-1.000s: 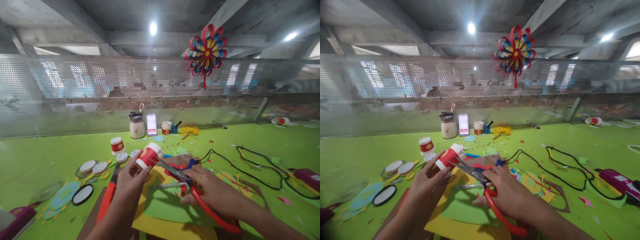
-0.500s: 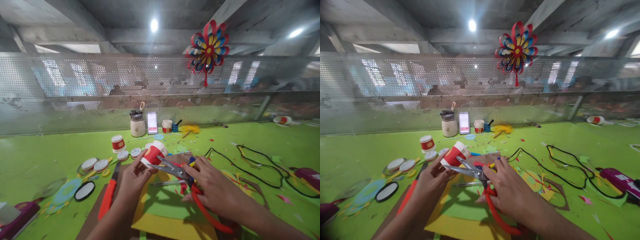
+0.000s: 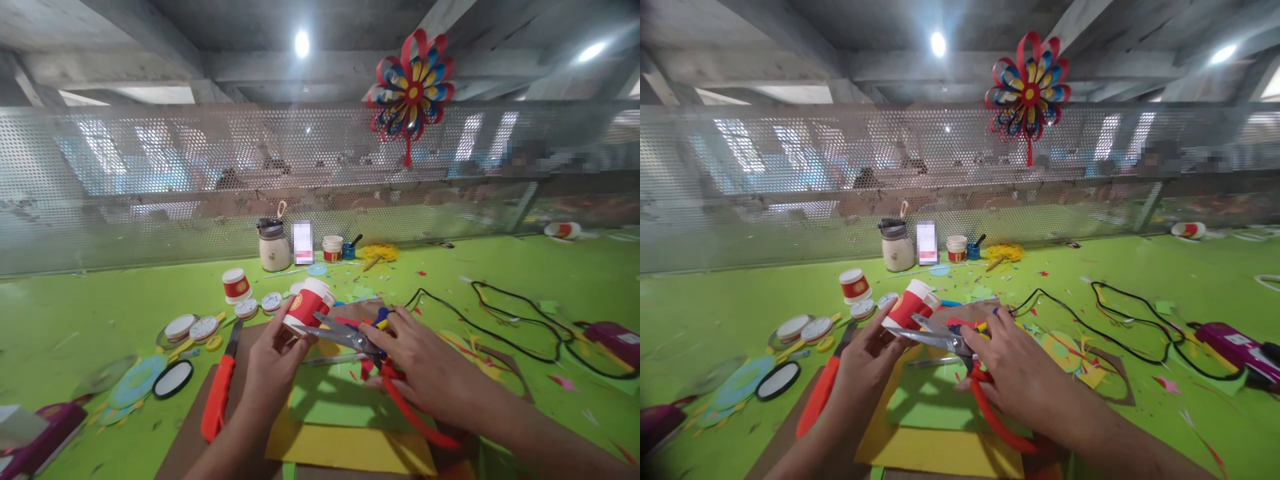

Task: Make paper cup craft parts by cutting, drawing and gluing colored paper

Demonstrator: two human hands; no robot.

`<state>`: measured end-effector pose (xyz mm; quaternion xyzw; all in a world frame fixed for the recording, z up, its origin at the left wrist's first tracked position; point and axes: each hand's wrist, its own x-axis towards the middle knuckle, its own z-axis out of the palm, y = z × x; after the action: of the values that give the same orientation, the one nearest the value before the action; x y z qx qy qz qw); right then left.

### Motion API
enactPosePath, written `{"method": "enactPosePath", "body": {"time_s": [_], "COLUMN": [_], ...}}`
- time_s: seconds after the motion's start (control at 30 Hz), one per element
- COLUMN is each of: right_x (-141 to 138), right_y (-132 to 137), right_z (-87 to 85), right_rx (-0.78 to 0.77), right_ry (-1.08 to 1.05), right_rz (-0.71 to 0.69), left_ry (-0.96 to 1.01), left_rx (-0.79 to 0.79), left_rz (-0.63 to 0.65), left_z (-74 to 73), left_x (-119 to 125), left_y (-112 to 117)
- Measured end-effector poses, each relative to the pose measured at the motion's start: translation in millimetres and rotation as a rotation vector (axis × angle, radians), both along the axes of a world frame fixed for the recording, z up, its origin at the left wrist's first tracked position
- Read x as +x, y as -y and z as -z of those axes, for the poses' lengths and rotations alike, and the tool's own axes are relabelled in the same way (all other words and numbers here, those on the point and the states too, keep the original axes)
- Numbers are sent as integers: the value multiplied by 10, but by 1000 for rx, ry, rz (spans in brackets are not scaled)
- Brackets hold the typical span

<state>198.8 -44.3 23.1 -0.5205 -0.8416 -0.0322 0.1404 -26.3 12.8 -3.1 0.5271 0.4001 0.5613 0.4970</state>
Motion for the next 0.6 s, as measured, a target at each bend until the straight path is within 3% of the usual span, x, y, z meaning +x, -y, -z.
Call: {"method": "enactPosePath", "body": {"time_s": [0.2,0.6], "right_x": [0,14], "right_y": [-16,-62], "right_z": [27,66], "right_rx": [-38,-53], "right_ry": [-36,-128], "right_rz": [-26,-41], "left_ry": [-36,14], "left_rx": [55,47], "left_rz": [-93,-81], "left_z": [23,-22], "left_x": [14,19], "left_y": [7,6]}}
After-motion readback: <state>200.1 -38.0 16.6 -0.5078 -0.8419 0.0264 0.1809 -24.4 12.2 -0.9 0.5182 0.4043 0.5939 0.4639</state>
